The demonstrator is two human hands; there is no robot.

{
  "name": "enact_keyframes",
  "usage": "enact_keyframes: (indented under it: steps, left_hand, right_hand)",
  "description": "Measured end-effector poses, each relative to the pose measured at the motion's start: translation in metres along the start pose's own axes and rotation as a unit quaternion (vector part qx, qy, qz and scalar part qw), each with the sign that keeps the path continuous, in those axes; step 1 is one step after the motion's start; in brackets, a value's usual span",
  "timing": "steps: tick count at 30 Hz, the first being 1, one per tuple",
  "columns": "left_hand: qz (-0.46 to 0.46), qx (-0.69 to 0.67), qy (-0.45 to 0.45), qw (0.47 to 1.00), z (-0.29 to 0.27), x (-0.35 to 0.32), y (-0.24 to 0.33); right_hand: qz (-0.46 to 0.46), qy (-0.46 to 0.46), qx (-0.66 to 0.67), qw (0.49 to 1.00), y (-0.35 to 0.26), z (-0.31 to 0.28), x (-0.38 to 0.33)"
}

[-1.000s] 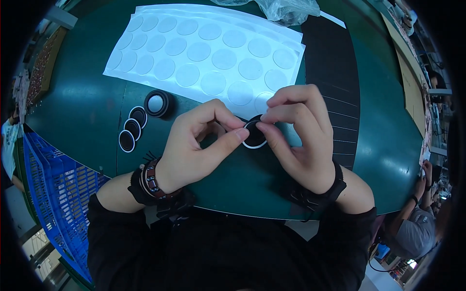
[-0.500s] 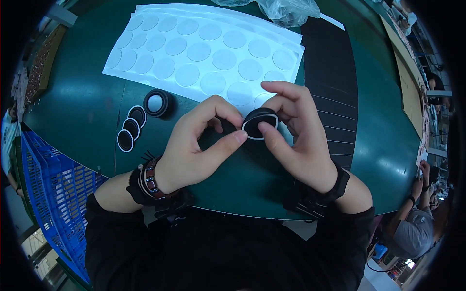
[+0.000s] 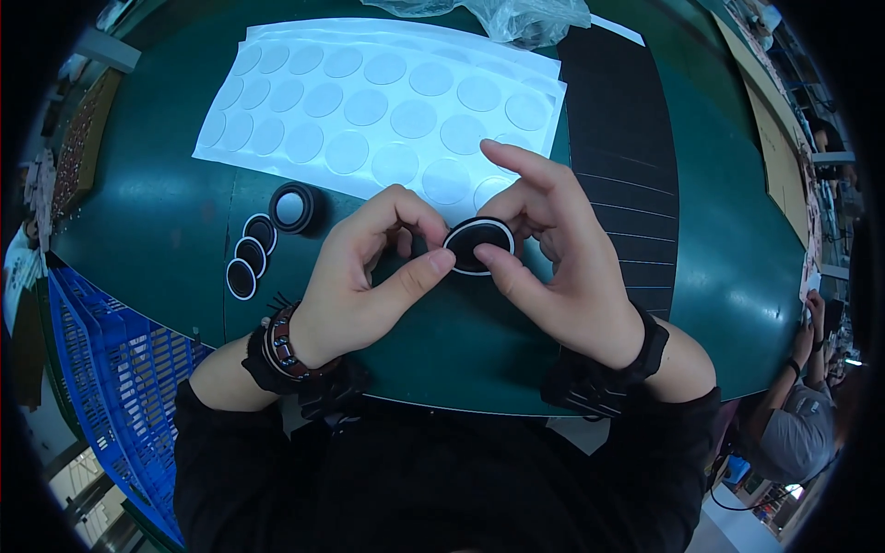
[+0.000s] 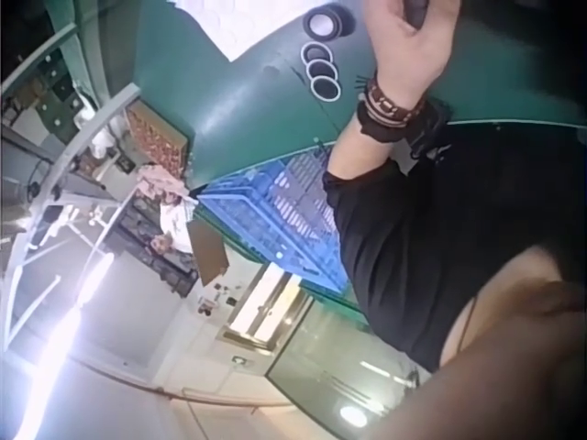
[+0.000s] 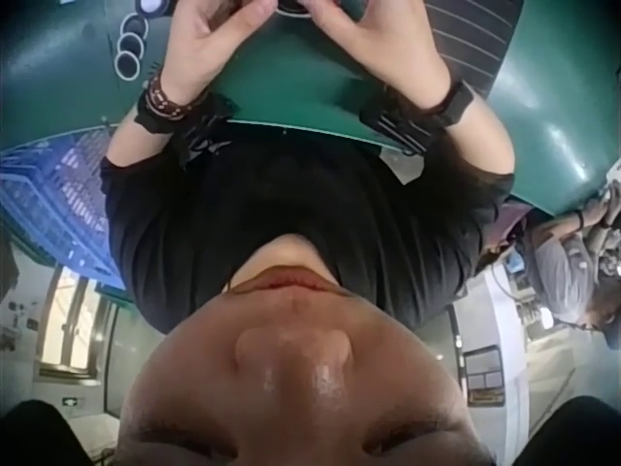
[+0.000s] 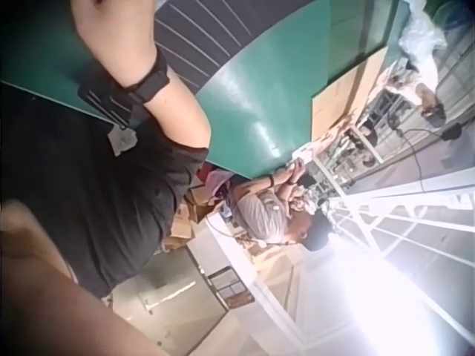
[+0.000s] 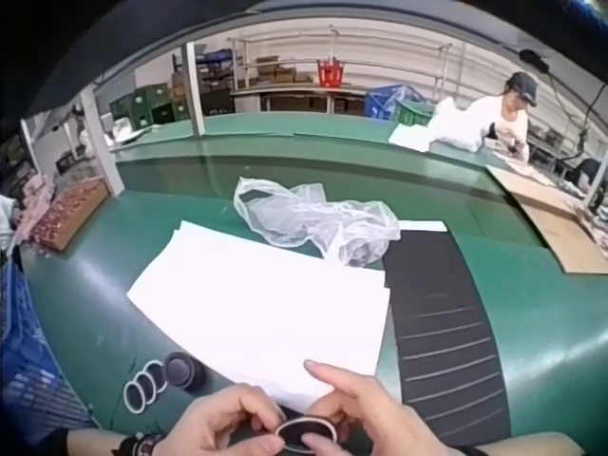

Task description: Applying small circular adhesive seals to plastic components at a factory assembly line.

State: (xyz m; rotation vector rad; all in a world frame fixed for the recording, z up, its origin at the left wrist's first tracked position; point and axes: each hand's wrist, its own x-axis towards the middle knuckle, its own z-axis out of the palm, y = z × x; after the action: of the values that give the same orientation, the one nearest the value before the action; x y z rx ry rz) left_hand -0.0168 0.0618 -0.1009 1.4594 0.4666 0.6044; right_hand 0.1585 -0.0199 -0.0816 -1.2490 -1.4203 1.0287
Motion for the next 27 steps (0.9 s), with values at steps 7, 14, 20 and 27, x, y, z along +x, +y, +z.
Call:
enact_keyframes:
  steps: [7, 14, 20, 27]
  left_hand:
    - [-0.007, -0.007, -0.003, 1.0, -0.002, -0.001, 0.0]
    - [-0.022, -0.003, -0.015, 1.0, -0.008, -0.004, 0.005]
    - [0.015, 0.012, -0.02, 1.0, -0.008, -0.005, 0.008]
    - [0.008, 0.003, 0.01, 1.0, -0.004, -0.008, 0.009]
  right_hand:
    - [0.004, -0.009, -0.03, 1.0, -0.007, 0.001, -0.002]
    - [0.003, -0.01, -0.024, 1.0, -0.013, 0.003, -0.001]
    - [0.012, -0.018, -0.028, 0.999, -0.018, 0.006, -0.002]
    - [0.007, -0.016, -0.013, 1.0, -0.014, 0.01, -0.004]
